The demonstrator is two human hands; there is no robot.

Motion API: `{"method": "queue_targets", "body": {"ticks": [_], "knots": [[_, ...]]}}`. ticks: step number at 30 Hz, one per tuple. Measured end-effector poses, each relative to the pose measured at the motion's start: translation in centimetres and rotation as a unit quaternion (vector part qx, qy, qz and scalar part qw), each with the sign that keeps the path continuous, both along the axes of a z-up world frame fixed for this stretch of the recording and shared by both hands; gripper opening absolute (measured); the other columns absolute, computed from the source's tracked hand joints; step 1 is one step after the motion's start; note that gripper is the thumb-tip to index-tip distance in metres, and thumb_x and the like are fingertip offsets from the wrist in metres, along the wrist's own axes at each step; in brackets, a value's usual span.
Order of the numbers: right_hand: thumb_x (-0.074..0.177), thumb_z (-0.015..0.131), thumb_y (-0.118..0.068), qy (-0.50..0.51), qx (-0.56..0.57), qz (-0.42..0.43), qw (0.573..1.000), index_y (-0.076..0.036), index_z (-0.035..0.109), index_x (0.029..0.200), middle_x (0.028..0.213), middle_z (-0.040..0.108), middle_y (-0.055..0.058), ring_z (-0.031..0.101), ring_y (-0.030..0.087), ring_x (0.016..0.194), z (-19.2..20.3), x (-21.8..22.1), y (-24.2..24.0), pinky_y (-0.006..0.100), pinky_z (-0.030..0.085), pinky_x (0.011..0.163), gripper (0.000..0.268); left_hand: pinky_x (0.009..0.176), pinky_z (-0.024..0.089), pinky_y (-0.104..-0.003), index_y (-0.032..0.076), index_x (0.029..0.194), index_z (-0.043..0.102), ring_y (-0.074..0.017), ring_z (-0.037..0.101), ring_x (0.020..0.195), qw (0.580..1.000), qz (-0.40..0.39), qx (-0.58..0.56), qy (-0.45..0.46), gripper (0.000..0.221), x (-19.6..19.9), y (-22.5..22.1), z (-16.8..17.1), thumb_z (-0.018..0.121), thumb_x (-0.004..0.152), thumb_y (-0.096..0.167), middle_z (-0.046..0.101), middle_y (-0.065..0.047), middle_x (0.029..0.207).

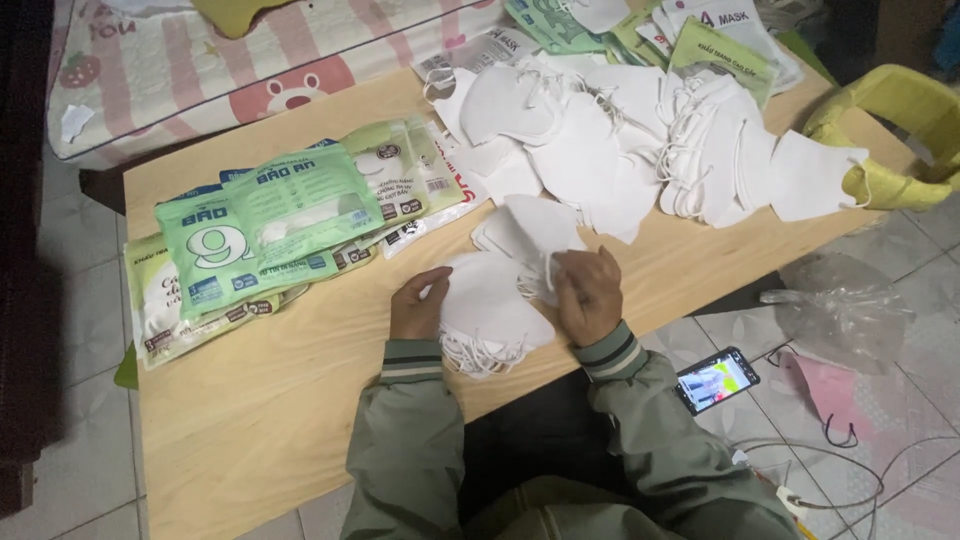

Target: Sorting and stacking white face masks on a low wooden board while sitting on the floor.

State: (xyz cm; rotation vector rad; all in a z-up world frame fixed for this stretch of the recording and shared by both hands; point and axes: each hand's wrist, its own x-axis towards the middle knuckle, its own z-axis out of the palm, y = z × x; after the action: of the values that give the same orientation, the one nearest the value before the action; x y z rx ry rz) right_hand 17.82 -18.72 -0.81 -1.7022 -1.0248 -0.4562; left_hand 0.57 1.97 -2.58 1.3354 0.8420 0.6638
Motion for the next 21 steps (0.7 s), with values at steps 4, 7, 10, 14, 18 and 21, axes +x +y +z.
{"method": "queue_targets", "body": {"ticks": [4, 7, 10, 14, 18, 21], "knots": [[0.097, 0.061, -0.024, -0.057, -0.001, 0.089, 0.994, -0.017, 0.079, 0.11, 0.112, 0.077, 0.005, 0.067, 0.026, 0.116, 0.5, -1.7, 0.7, 0.049, 0.027, 0.12, 0.023, 0.096, 0.058, -0.044, 0.012, 0.122, 0.075, -0.029, 0.07, 0.109, 0.998, -0.012, -0.063, 0.019, 0.039, -0.2, 0.8, -0.9, 0.07, 0.101, 0.044, 0.071, -0.02, 0.12], [0.098, 0.058, -0.03, -0.091, 0.004, 0.193, 0.977, -0.018, 0.078, 0.112, 0.115, 0.077, 0.004, 0.067, 0.027, 0.119, 0.6, -3.2, 1.2, 0.052, 0.027, 0.12, 0.027, 0.092, 0.058, -0.044, 0.008, 0.127, 0.072, -0.0297, 0.07, 0.109, 0.996, -0.004, -0.09, 0.007, 0.056, -0.2, 1.0, -1.2, 0.068, 0.098, 0.057, 0.071, -0.022, 0.116], [0.096, 0.062, -0.028, -0.103, -0.006, 0.235, 0.966, -0.015, 0.078, 0.109, 0.112, 0.077, 0.006, 0.069, 0.028, 0.115, 1.0, -4.2, 1.3, 0.054, 0.026, 0.12, 0.025, 0.084, 0.061, -0.037, 0.006, 0.123, 0.073, -0.0253, 0.071, 0.1, 0.996, 0.015, -0.089, -0.009, 0.04, -0.1, 0.3, -0.1, 0.08, 0.093, 0.032, 0.073, -0.021, 0.108], [0.096, 0.063, -0.028, -0.012, 0.058, 0.199, 0.978, -0.011, 0.079, 0.108, 0.107, 0.078, 0.01, 0.071, 0.031, 0.109, 1.7, -3.1, 1.4, 0.052, 0.035, 0.116, 0.026, 0.092, 0.059, -0.043, 0.005, 0.132, 0.067, -0.0303, 0.069, 0.108, 0.999, -0.01, -0.053, -0.001, 0.037, -0.3, 0.5, 0.9, 0.073, 0.096, 0.013, 0.07, -0.026, 0.119], [0.096, 0.066, -0.022, -0.059, -0.037, 0.019, 0.997, -0.011, 0.071, 0.125, 0.119, 0.071, 0.012, 0.064, 0.036, 0.112, 0.8, 0.4, 0.4, 0.051, 0.044, 0.103, 0.031, 0.103, 0.054, -0.046, 0.008, 0.142, 0.06, -0.0323, 0.063, 0.119, 1.0, -0.023, -0.004, 0.017, 0.049, -0.4, -0.7, 4.1, 0.069, 0.094, 0.007, 0.065, -0.027, 0.128], [0.095, 0.071, -0.028, -0.007, -0.187, -0.046, 0.981, -0.008, 0.072, 0.125, 0.123, 0.069, 0.015, 0.061, 0.039, 0.117, 0.1, 1.1, 0.0, 0.052, 0.044, 0.1, 0.036, 0.101, 0.055, -0.045, 0.007, 0.135, 0.066, -0.0282, 0.063, 0.118, 1.0, -0.019, -0.018, -0.005, 0.041, -0.3, -0.8, 3.0, 0.068, 0.095, 0.004, 0.066, -0.024, 0.129]]}}
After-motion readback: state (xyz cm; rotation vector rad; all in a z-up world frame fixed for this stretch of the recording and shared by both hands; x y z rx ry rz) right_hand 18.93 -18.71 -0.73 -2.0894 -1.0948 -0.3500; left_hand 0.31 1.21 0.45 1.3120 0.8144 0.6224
